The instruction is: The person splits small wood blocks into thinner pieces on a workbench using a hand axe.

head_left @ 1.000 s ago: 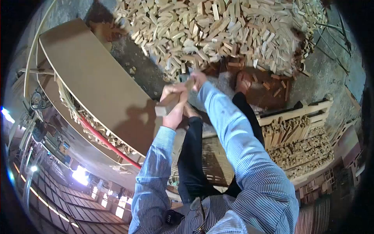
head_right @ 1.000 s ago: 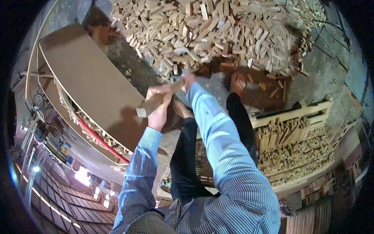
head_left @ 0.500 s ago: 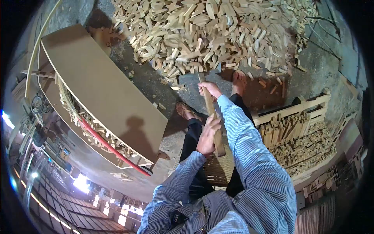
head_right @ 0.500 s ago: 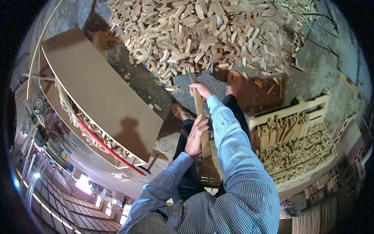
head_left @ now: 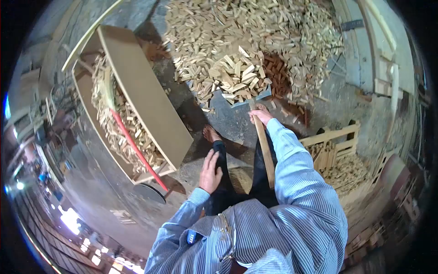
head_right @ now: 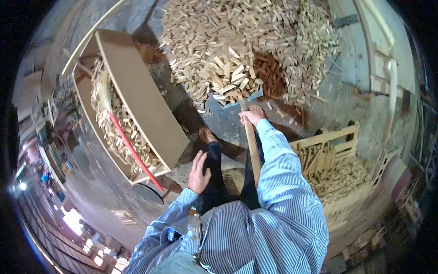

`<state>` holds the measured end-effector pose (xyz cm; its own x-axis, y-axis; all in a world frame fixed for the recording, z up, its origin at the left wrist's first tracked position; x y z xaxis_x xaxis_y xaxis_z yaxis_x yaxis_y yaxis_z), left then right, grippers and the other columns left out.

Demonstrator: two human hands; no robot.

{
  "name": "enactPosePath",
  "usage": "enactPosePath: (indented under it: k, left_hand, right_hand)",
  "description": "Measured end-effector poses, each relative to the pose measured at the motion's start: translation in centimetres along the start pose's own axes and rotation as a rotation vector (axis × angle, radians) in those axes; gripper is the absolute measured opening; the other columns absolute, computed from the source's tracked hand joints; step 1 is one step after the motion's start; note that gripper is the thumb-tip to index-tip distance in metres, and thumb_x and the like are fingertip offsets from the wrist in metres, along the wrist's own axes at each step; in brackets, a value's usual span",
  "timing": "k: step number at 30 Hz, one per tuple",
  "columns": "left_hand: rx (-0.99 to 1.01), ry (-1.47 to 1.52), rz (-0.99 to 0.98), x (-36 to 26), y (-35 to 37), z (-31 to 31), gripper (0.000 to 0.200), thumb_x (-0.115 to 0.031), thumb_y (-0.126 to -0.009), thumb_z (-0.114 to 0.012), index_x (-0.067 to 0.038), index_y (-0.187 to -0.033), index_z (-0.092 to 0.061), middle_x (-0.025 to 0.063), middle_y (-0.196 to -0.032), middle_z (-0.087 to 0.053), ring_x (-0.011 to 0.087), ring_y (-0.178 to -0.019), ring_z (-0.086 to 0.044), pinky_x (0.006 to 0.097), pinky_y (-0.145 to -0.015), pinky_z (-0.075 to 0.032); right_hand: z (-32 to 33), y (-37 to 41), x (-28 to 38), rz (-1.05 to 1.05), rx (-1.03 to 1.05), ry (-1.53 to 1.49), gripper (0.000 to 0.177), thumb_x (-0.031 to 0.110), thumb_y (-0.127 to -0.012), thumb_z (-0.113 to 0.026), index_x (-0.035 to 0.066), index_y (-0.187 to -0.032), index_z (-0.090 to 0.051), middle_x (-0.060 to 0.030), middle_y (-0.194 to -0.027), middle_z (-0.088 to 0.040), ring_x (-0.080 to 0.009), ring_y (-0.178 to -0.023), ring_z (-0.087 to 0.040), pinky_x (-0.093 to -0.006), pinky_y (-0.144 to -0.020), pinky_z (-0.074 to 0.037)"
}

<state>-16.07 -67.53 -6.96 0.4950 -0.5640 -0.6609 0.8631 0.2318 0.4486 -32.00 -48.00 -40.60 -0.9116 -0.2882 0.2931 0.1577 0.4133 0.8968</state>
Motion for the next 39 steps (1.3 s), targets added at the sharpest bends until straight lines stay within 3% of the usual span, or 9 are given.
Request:
enactPosePath:
  k: [6, 15, 21, 22, 26, 34, 36, 38, 39]
  left_hand:
    - [-0.301, 0.045, 0.188, -4.1, 7.8, 1.2, 0.069, 0.001, -0.077, -0.067, -0.007, -0.142, -0.044, 0.0199, -0.148, -0.04, 0.0397, -0.134, -0.043, 0.0422, -0.111, -0.04]
    - [-0.436, 0.328, -0.375, -27.6, 10.6, 4.8, 0.092, -0.023, -0.071, -0.084, -0.013, -0.149, -0.036, 0.0194, -0.155, -0.03, 0.0421, -0.143, -0.029, 0.0554, -0.119, -0.023]
    - [-0.654, 0.383, -0.617, -30.1, 18.8, 6.0, 0.085, -0.012, -0.06, -0.081, -0.01, -0.138, -0.048, 0.0141, -0.148, -0.043, 0.0378, -0.146, -0.029, 0.0576, -0.121, -0.015]
    - [-0.794, 0.344, -0.622, -30.0, 21.3, 5.7, 0.056, -0.015, -0.066, -0.082, -0.008, -0.117, -0.058, 0.0125, -0.126, -0.059, 0.0347, -0.132, -0.047, 0.0574, -0.12, -0.02]
    - [-1.148, 0.421, -0.604, -26.6, 31.0, 8.8, 0.033, -0.026, -0.074, -0.085, -0.01, -0.081, -0.057, 0.006, -0.082, -0.058, 0.0287, -0.083, -0.06, 0.051, -0.106, -0.041]
    - [-1.622, 0.687, -0.278, -19.4, 55.4, 6.6, 0.028, -0.029, -0.08, -0.077, -0.009, -0.082, -0.058, 0.0087, -0.087, -0.063, 0.0222, -0.088, -0.062, 0.0384, -0.089, -0.05]
    - [-1.839, 0.671, -0.361, -17.7, 61.9, 4.6, 0.03, -0.035, -0.087, -0.07, -0.008, -0.082, -0.057, 0.0095, -0.086, -0.062, 0.0226, -0.086, -0.062, 0.0411, -0.091, -0.049]
    - [-2.102, 0.86, -0.56, -12.2, 67.5, -0.5, 0.035, -0.04, -0.096, -0.057, -0.009, -0.08, -0.053, 0.0083, -0.079, -0.06, 0.0225, -0.077, -0.059, 0.0445, -0.089, -0.048]
    - [-2.414, 0.772, -0.247, -12.3, 72.4, -2.9, 0.039, -0.043, -0.099, -0.048, -0.01, -0.079, -0.052, 0.006, -0.075, -0.058, 0.0217, -0.073, -0.058, 0.0438, -0.085, -0.049]
  right_hand:
    - [-0.8, 10.4, 8.9, 0.109, 0.063, 0.3, 0.019, 0.018, -0.092, -0.063, 0.001, -0.086, -0.067, -0.007, -0.072, -0.065, -0.0176, -0.059, -0.062, -0.0306, -0.053, -0.048]
    - [-10.5, 20.5, 12.9, -0.09, 0.213, 0.742, 0.019, 0.019, -0.089, -0.066, 0.001, -0.083, -0.067, -0.0092, -0.073, -0.067, -0.0202, -0.061, -0.064, -0.0343, -0.056, -0.052]
    - [-22.7, 27.0, 6.7, -0.179, 0.409, 1.089, 0.02, 0.024, -0.093, -0.058, 0.008, -0.081, -0.062, -0.0039, -0.064, -0.062, -0.0162, -0.051, -0.058, -0.0299, -0.052, -0.05]
    - [-24.3, 28.5, 4.6, -0.21, 0.411, 1.075, 0.02, 0.023, -0.092, -0.057, 0.01, -0.078, -0.06, -0.0031, -0.061, -0.061, -0.0152, -0.049, -0.056, -0.0294, -0.052, -0.05]
    - [-32.1, 31.7, -3.3, -0.356, 0.458, 1.115, 0.015, 0.02, -0.09, -0.061, 0.008, -0.082, -0.057, -0.0067, -0.062, -0.06, -0.0192, -0.051, -0.058, -0.0334, -0.051, -0.053]
    - [-44.0, 41.9, -22.1, 0.024, 0.624, 1.514, 0.024, 0.023, -0.085, -0.065, 0.0, -0.091, -0.067, -0.0073, -0.087, -0.068, -0.0207, -0.078, -0.067, -0.0354, -0.069, -0.055]
    - [-43.3, 48.1, -30.4, -0.396, 0.654, 1.083, 0.028, 0.025, -0.09, -0.063, 0.004, -0.109, -0.06, -0.0109, -0.089, -0.066, -0.0215, -0.073, -0.065, -0.0389, -0.066, -0.056]
    - [-44.0, 52.5, -34.1, -0.324, 0.709, 1.31, 0.03, 0.032, -0.093, -0.061, 0.009, -0.111, -0.057, -0.0077, -0.084, -0.061, -0.0191, -0.065, -0.06, -0.0343, -0.065, -0.056]
    - [-43.4, 53.1, -36.1, -0.333, 0.699, 1.341, 0.04, 0.037, -0.093, -0.062, 0.006, -0.117, -0.057, -0.0091, -0.092, -0.06, -0.0209, -0.068, -0.061, -0.0359, -0.067, -0.057]
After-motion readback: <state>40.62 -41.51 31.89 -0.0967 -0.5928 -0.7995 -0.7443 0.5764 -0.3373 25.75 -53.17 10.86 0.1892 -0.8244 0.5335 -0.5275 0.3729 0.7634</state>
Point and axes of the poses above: each hand's wrist, its own y-axis away from the middle knuckle, its own z-axis out of the back of the hand, x = y × z, the point moved 10 cm from there along -y, towards the middle knuckle
